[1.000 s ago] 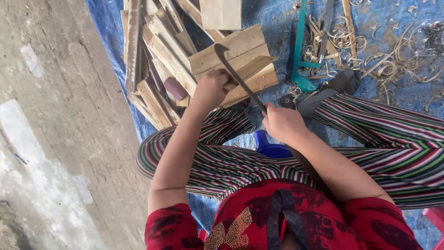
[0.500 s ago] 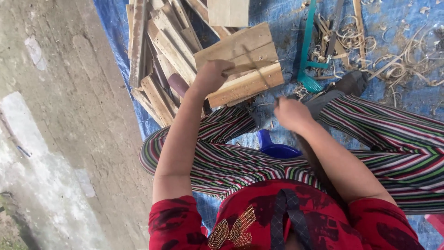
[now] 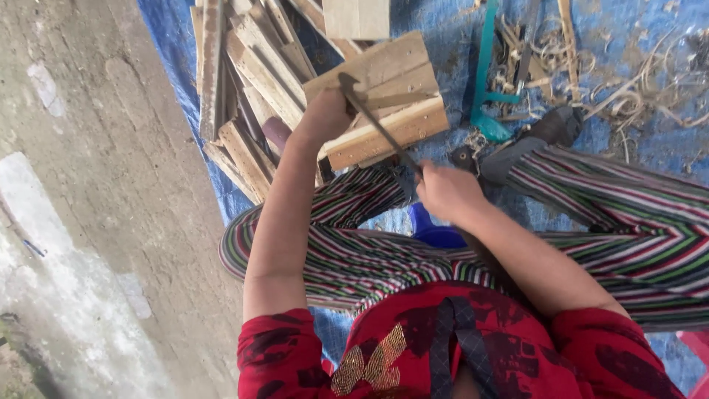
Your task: Shaving and carving wood pieces using a large blade and a hammer on a tarp-covered floor.
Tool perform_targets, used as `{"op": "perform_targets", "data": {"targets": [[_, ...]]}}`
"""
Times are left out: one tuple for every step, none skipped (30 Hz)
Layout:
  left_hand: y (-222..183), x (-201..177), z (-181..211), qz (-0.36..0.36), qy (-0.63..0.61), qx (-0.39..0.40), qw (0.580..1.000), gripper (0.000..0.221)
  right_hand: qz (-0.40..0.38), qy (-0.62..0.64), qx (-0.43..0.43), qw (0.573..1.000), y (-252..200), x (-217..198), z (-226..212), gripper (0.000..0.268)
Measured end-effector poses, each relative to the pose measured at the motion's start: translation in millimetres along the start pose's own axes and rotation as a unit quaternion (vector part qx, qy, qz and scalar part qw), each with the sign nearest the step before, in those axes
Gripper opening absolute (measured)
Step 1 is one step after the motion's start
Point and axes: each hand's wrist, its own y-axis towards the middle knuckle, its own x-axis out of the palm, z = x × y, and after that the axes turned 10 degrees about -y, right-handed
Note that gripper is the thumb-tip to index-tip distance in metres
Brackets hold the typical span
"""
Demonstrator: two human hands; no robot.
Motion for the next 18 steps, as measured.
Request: {"op": "perform_targets", "data": {"targets": [[-12.4,-4.1,14.0,-0.007,-0.001,-0.003,1.000,0.013,-0.006,0.004,0.002,1.000,-1.2,3.5,3.2,0.047],[-15.1,-15.3,29.6,-0.023,0.017,0.007,1.000,0.018,-0.021,0.031,0.019,0.999,6.4,0.6,10.6,0.049],[-18.4,-26.7,45.3,-0.040,0.035,0.016,0.998,0.025,-0.036,0.059,0.036,0.997,13.8,-2.8,17.7,0.051],[-16.2,-26.0,44.0,-0.039,0.034,0.015,0.999,0.025,-0.037,0.058,0.035,0.997,13.7,-6.2,17.1,0.051],[-13.9,-25.2,42.4,-0.034,0.044,0.016,0.998,0.023,-0.037,0.063,0.038,0.997,13.9,-9.4,16.6,0.051],[-11.0,-23.5,41.2,-0.029,0.054,0.018,0.998,0.021,-0.037,0.068,0.043,0.996,13.4,-11.9,16.2,0.051],[-9.7,-18.5,34.4,-0.029,0.054,0.019,0.998,0.021,-0.037,0.068,0.044,0.996,7.1,-11.4,11.6,0.051],[-6.1,-16.1,27.6,-0.035,0.069,0.023,0.997,0.020,-0.039,0.055,0.035,0.997,3.9,-13.0,7.9,0.051],[-1.8,-13.5,20.6,-0.040,0.084,0.026,0.995,0.018,-0.041,0.041,0.027,0.998,1.1,-14.4,4.6,0.051],[-3.0,-13.5,20.7,-0.046,0.082,0.024,0.995,0.018,-0.047,0.044,0.028,0.998,2.3,-10.7,6.3,0.051],[-4.2,-13.5,20.9,-0.046,0.070,0.025,0.996,0.017,-0.048,0.039,0.028,0.998,3.3,-7.0,8.0,0.052],[-1.9,-18.4,21.5,-0.042,0.061,0.028,0.997,0.017,-0.043,0.034,0.028,0.998,7.9,-5.6,9.3,0.053],[-8.2,-18.9,24.1,-0.043,0.063,0.029,0.997,0.017,-0.043,0.036,0.029,0.998,15.4,9.1,24.8,0.053],[-9.1,-23.4,27.8,-0.046,0.025,0.006,0.999,0.025,-0.051,0.036,0.066,0.996,27.8,19.5,42.5,0.051],[-9.9,-27.7,31.5,-0.049,-0.012,-0.017,0.999,0.039,-0.058,0.037,0.104,0.992,40.6,29.6,60.4,0.051],[-8.1,-27.4,31.2,-0.050,-0.012,-0.015,0.999,0.039,-0.057,0.038,0.106,0.992,38.7,26.7,59.3,0.051],[-5.9,-26.5,30.4,-0.042,-0.018,-0.008,0.999,0.038,-0.057,0.039,0.103,0.992,37.4,24.4,58.5,0.052],[-5.5,-24.3,29.1,-0.036,-0.025,-0.002,0.999,0.036,-0.060,0.042,0.101,0.992,34.2,23.5,56.8,0.053]]}}
